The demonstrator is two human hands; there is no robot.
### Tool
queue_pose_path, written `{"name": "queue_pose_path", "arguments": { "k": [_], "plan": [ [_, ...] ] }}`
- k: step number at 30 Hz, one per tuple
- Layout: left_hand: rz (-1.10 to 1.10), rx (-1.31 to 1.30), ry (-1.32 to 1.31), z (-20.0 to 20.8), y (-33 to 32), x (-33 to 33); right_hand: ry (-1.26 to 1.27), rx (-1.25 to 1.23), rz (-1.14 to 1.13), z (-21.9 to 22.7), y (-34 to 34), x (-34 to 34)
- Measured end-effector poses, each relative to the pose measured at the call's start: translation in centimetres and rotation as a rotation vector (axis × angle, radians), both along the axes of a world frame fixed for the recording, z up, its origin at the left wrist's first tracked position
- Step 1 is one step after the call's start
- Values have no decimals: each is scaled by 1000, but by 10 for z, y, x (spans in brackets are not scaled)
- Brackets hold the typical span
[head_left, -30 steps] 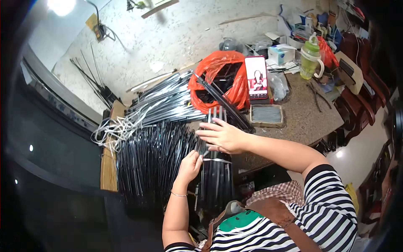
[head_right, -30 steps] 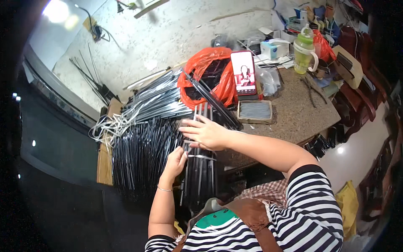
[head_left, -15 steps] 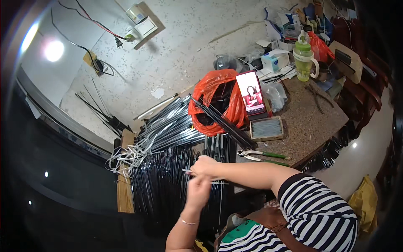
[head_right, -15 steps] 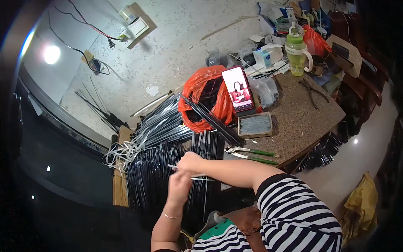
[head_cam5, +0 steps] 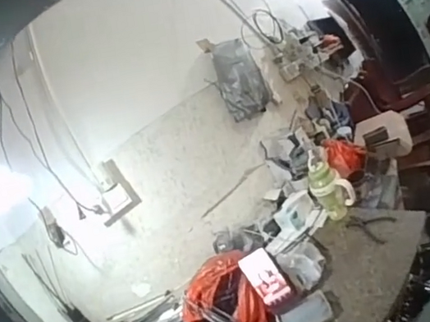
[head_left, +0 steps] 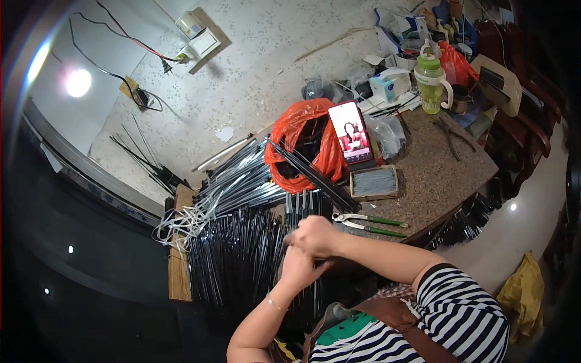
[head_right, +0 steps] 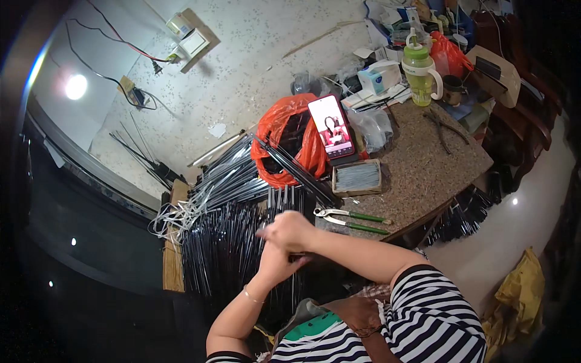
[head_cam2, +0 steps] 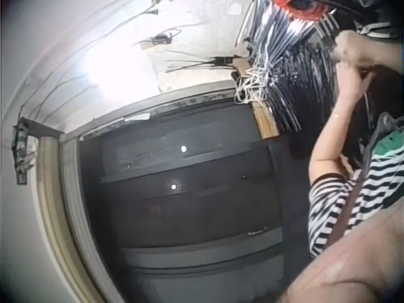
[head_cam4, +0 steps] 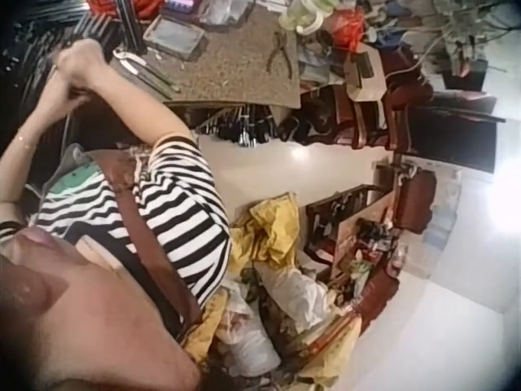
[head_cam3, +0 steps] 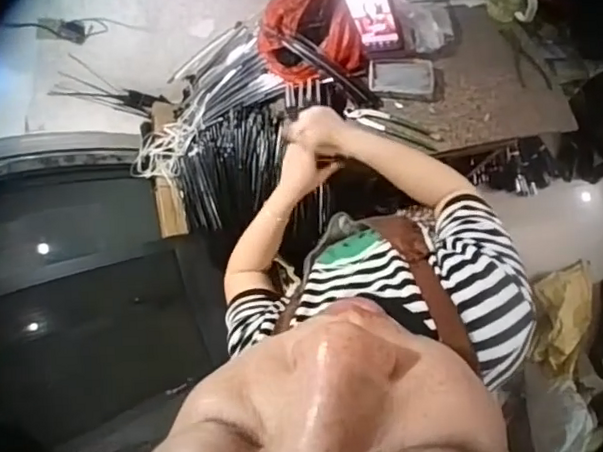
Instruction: The recorder is assembling black cable components by attaching end fittings and bundling them at a workbench.
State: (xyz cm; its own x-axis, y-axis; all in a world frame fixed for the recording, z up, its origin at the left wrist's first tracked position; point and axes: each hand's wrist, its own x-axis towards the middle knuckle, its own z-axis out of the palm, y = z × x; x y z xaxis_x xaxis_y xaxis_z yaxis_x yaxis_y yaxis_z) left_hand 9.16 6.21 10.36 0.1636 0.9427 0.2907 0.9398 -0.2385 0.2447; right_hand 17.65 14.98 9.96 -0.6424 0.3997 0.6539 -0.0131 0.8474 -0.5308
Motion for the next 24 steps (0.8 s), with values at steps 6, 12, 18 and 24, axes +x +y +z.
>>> {"name": "queue_pose_path", "arguments": {
  "k": [6, 12, 18, 24],
  "plan": [
    [180, -343, -644, 16, 2, -8, -254, -288, -30, 11, 5, 22],
    [-42, -337, -507, 28, -9, -19, 171, -845, 642, 9, -12, 30],
    [-370, 380, 573, 30, -5, -32, -190, -1112, 599, -30, -4, -3],
    [-184, 202, 210, 15, -14, -71, -128, -130, 134, -22, -14, 8]
  ]
}}
